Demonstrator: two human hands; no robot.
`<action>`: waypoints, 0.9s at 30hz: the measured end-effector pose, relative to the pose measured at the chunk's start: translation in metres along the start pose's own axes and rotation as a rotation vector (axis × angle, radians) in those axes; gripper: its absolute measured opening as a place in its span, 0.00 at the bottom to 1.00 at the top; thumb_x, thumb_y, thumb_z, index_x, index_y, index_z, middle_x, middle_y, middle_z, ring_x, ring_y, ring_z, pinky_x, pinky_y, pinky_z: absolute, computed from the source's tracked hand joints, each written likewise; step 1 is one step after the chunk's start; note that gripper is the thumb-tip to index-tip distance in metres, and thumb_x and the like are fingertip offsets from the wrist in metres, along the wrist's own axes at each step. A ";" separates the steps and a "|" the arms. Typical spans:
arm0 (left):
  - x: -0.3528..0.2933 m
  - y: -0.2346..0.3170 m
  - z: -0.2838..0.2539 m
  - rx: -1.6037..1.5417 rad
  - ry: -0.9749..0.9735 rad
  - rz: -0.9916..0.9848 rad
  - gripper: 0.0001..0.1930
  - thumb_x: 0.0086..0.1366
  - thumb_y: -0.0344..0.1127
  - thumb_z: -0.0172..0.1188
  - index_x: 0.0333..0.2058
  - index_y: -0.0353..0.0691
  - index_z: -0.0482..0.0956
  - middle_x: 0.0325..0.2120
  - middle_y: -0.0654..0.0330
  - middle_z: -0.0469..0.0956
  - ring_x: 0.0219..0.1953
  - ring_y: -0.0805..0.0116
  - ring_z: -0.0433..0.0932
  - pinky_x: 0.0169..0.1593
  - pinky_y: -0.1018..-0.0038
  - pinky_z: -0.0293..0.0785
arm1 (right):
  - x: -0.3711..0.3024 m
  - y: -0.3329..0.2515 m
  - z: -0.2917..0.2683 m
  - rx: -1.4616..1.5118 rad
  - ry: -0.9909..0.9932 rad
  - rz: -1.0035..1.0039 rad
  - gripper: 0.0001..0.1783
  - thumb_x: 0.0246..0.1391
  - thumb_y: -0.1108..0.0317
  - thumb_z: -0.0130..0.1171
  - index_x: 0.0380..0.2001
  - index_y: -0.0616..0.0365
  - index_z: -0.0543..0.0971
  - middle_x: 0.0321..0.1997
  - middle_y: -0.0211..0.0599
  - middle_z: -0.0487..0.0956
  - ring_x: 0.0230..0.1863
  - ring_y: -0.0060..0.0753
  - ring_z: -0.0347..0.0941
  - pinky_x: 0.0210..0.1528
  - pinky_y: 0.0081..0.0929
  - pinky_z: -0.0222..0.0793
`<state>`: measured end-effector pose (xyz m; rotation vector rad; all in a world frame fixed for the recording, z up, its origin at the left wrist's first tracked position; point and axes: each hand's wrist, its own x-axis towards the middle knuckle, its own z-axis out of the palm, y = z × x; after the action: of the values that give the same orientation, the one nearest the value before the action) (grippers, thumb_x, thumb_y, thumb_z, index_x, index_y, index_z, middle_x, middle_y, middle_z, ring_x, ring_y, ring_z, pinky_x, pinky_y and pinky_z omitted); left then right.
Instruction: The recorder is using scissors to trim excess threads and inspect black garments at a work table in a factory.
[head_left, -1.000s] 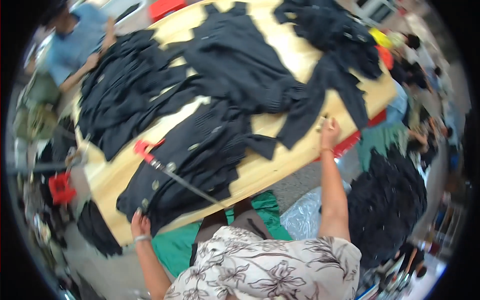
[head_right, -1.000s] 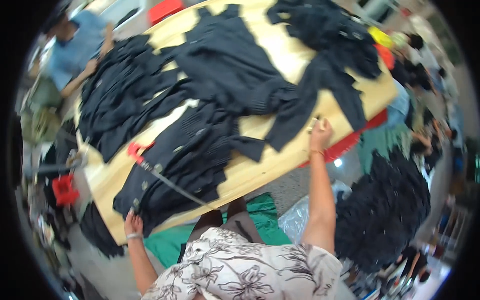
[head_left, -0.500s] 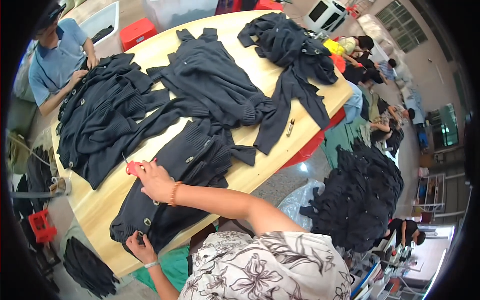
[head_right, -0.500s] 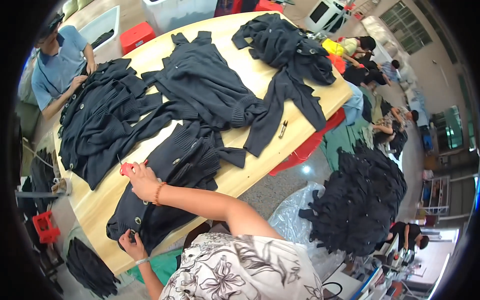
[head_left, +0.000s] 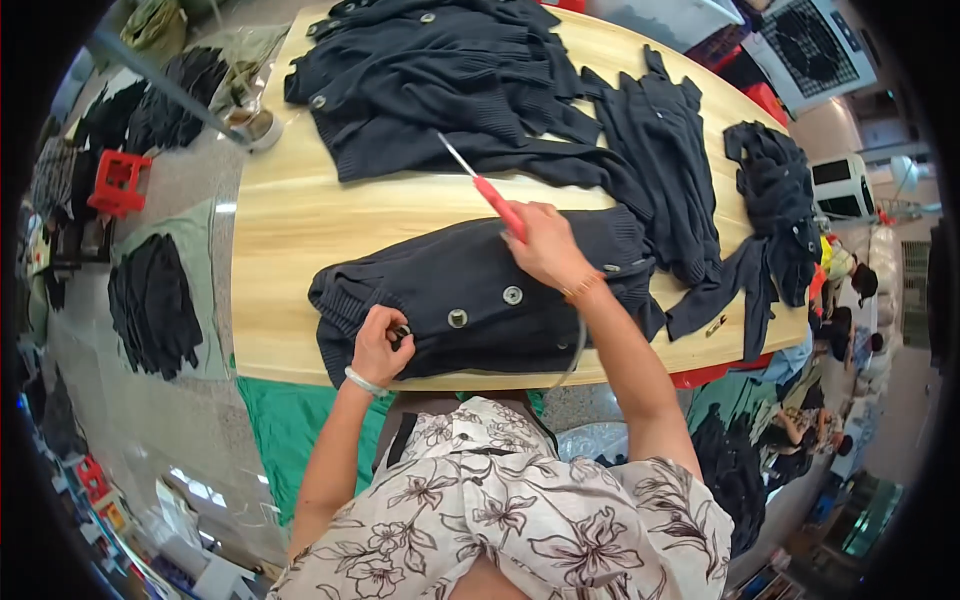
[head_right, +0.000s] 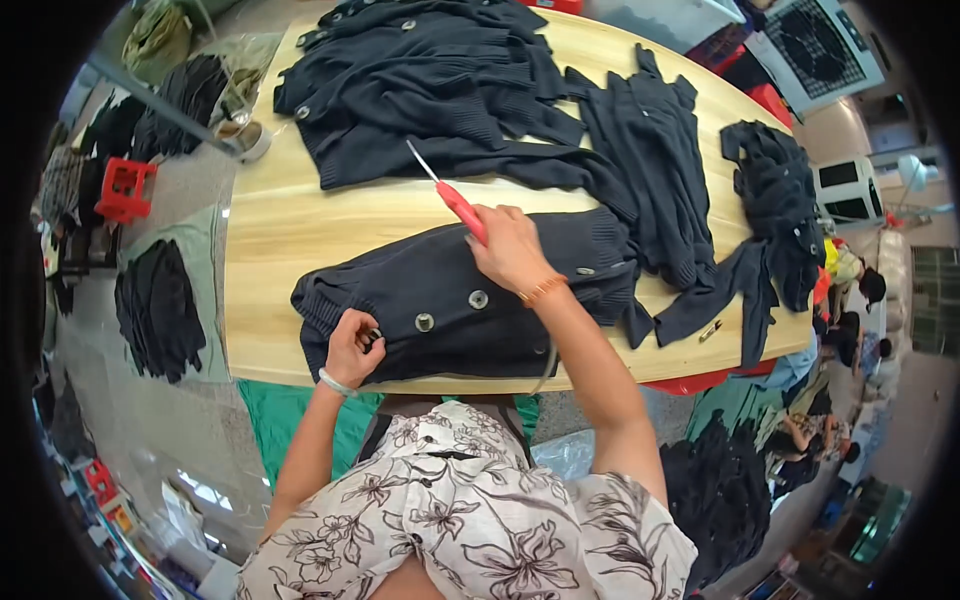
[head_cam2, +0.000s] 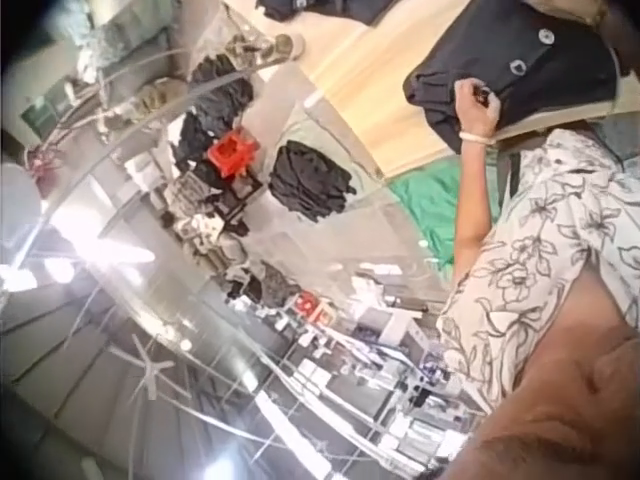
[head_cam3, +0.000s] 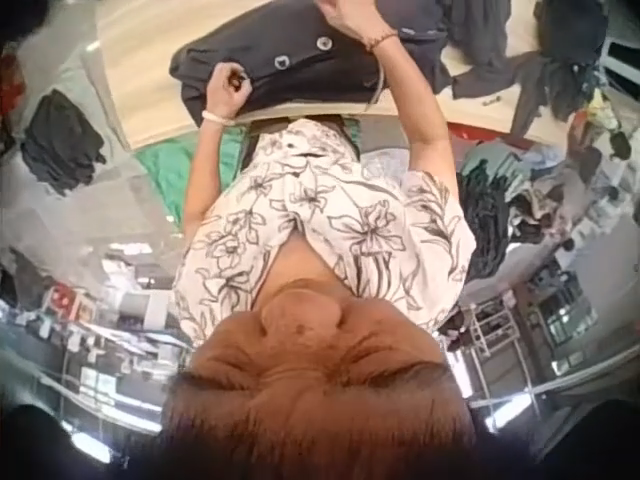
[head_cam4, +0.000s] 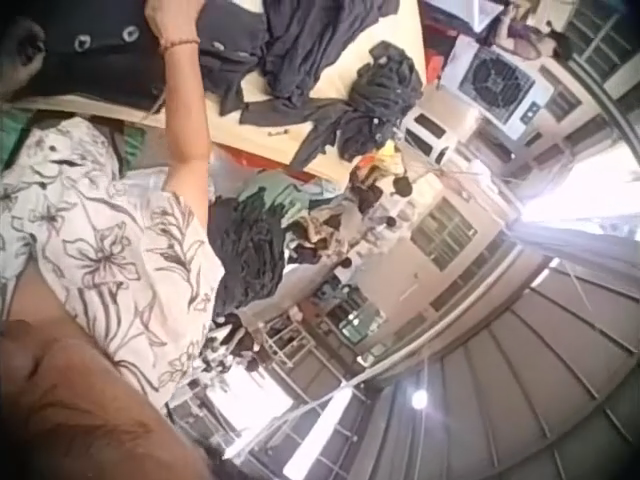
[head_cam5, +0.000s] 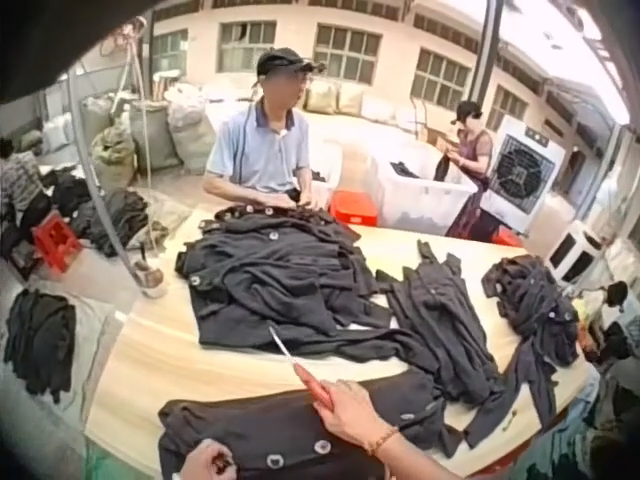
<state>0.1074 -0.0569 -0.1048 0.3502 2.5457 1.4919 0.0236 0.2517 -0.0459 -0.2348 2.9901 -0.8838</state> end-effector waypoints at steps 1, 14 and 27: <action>-0.003 -0.007 -0.005 -0.096 -0.019 -0.072 0.13 0.50 0.24 0.64 0.35 0.39 0.74 0.27 0.63 0.68 0.24 0.75 0.69 0.30 0.79 0.68 | -0.010 -0.021 -0.022 0.047 -0.054 0.030 0.20 0.52 0.66 0.62 0.49 0.57 0.77 0.43 0.47 0.80 0.47 0.54 0.73 0.50 0.46 0.69; -0.007 -0.034 -0.003 -0.589 -0.156 -0.080 0.07 0.54 0.19 0.61 0.32 0.36 0.77 0.35 0.65 0.73 0.32 0.81 0.71 0.34 0.84 0.68 | -0.142 -0.087 -0.038 -0.054 -0.650 0.047 0.13 0.57 0.59 0.59 0.42 0.52 0.75 0.20 0.45 0.78 0.25 0.52 0.77 0.29 0.47 0.70; 0.028 0.051 0.044 0.149 -0.069 0.319 0.21 0.48 0.25 0.70 0.43 0.38 0.76 0.37 0.53 0.74 0.40 0.51 0.75 0.42 0.63 0.74 | -0.189 -0.065 -0.062 0.083 -0.382 0.333 0.14 0.56 0.69 0.58 0.46 0.54 0.74 0.35 0.49 0.80 0.38 0.55 0.77 0.40 0.43 0.72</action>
<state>0.0981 0.0117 -0.0826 0.8488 2.6459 1.3556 0.2160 0.2597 0.0362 0.0878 2.5331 -0.8152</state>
